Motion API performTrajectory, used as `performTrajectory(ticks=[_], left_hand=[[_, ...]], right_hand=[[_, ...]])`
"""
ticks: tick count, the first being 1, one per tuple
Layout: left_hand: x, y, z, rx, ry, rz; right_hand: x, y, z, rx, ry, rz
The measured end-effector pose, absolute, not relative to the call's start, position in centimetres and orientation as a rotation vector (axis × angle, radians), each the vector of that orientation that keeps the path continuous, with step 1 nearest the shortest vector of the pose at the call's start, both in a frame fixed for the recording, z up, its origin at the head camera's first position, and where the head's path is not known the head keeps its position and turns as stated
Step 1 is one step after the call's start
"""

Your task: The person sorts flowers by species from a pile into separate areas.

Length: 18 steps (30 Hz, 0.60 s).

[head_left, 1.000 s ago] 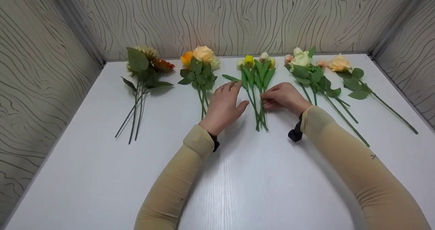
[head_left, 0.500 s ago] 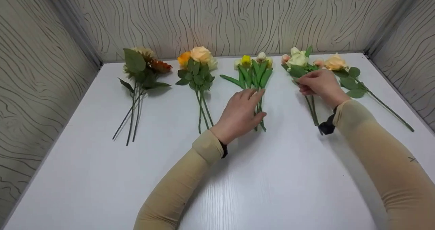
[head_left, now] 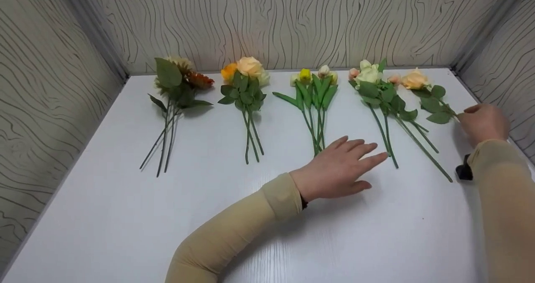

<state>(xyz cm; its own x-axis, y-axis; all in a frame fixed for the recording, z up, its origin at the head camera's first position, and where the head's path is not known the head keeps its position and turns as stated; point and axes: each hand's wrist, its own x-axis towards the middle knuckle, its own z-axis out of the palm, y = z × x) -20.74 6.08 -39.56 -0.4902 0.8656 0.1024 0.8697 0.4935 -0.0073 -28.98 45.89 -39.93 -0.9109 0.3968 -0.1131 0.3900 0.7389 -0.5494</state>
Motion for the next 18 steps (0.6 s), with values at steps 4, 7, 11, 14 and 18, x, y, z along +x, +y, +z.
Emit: performTrajectory(ticks=[4, 7, 11, 14, 18], left_hand=[[-20.3, 6.6, -39.7, -1.575, -2.596, -0.001], [-20.3, 6.7, -40.0, -1.587, -2.586, 0.012], [-20.4, 6.6, -40.1, -1.598, -2.588, -0.01], [-20.6, 6.4, -40.0, -1.611, -2.581, -0.057], [-21.0, 5.8, -39.9, -1.598, -2.587, -0.157]], right_hand=[[-28.3, 47.2, -40.7, -0.7, -2.942, 0.83], [-28.2, 47.8, -40.9, -0.625, -2.968, 0.768], [-28.5, 48.3, -41.0, -0.474, -2.994, 0.674], [-28.7, 48.2, -40.8, -0.473, -3.007, 0.69], [-29.0, 47.4, -40.0, -0.516, -2.997, 0.8]])
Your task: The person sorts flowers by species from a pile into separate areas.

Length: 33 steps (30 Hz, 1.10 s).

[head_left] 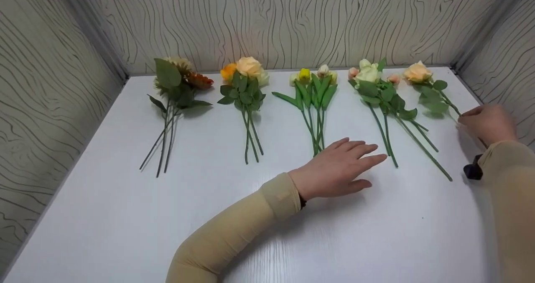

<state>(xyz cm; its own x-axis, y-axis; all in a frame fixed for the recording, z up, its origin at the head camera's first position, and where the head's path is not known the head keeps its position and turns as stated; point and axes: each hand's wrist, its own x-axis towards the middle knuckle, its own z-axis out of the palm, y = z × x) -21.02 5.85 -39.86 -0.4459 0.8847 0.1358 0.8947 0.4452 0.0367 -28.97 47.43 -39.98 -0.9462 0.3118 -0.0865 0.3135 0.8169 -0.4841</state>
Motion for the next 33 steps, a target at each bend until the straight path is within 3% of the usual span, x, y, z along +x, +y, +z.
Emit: performTrajectory(ticks=[8, 19, 26, 33], left_hand=[[-23.0, 2.7, -39.5, -1.341, -2.665, -0.635], [-26.3, -1.5, -39.3, -0.633, -2.488, -1.917], [-27.8, -2.7, -39.3, -0.447, -2.228, -2.265], [-27.9, -3.2, -39.5, -0.36, -2.096, -2.371]], right_hand=[[-29.8, 42.0, -37.6, 0.323, 2.819, -1.196], [-28.4, 26.0, -37.1, -0.057, 2.29, -1.803], [-26.9, 18.6, -38.2, -0.25, 2.071, -1.94], [-26.8, 16.5, -39.2, -0.206, 2.032, -1.946]])
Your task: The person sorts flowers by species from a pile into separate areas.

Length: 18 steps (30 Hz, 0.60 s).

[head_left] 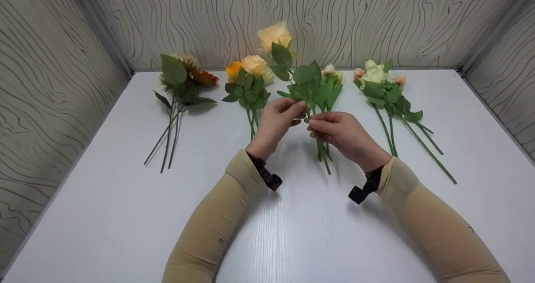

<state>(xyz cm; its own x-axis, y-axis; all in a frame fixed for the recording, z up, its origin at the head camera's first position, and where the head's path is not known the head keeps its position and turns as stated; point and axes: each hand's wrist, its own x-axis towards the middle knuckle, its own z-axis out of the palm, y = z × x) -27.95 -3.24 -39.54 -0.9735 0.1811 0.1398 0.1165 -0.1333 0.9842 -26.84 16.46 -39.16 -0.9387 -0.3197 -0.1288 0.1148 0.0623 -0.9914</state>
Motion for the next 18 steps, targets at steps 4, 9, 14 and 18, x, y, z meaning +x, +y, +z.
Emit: performTrajectory(ticks=[4, 9, 14, 18], left_hand=[[-27.9, -3.2, -39.7, 0.34, 2.03, 2.301], [-28.2, -3.6, -39.7, 0.294, 2.04, 2.344], [-28.5, -4.2, -39.7, 0.247, 2.002, 2.418], [-28.6, -4.1, -39.8, 0.245, 1.967, 2.395]], right_hand=[[-26.7, 16.5, -39.7, -0.19, 2.012, -1.959], [-26.2, 16.1, -40.5, -0.211, 1.95, -1.915], [-25.7, 15.6, -41.1, -0.273, 1.979, -1.801], [-25.5, 15.4, -41.2, -0.265, 2.043, -1.794]])
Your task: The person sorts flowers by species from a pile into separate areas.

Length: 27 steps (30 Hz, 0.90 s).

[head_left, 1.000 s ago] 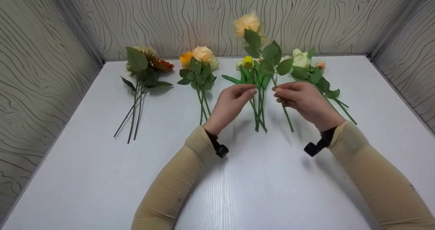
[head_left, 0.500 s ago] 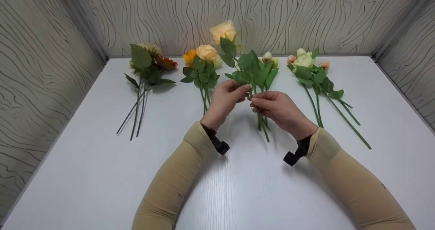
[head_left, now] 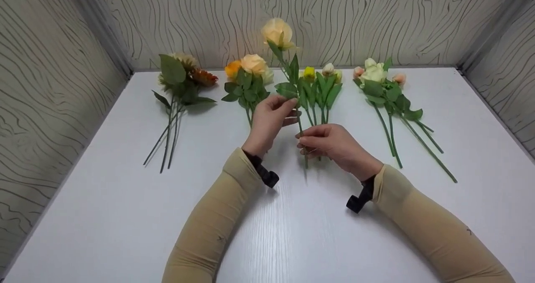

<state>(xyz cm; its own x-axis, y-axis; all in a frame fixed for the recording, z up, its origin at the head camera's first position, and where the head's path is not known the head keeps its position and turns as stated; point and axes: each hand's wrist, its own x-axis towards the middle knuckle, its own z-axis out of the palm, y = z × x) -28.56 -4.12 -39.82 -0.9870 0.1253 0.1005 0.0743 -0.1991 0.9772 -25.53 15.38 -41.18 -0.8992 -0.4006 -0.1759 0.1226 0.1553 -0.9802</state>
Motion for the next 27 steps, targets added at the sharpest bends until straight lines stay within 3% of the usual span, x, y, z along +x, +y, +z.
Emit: performTrajectory(ticks=[8, 14, 21, 27], left_hand=[[-28.3, -3.7, -39.7, 0.308, 2.027, 2.288], [-28.7, -6.2, -38.7, 0.243, 2.137, 2.18], [-31.3, -11.2, -37.3, 0.11, 2.592, 1.645], [-33.5, -12.8, -37.9, 0.08, 2.861, 1.213]], right_hand=[[-25.4, 15.6, -41.0, -0.226, 2.111, -1.821], [-25.4, 16.2, -40.6, -0.275, 2.11, -1.819], [-25.6, 18.9, -40.1, -0.311, 2.117, -1.881], [-25.7, 19.6, -40.2, -0.324, 2.11, -1.935]])
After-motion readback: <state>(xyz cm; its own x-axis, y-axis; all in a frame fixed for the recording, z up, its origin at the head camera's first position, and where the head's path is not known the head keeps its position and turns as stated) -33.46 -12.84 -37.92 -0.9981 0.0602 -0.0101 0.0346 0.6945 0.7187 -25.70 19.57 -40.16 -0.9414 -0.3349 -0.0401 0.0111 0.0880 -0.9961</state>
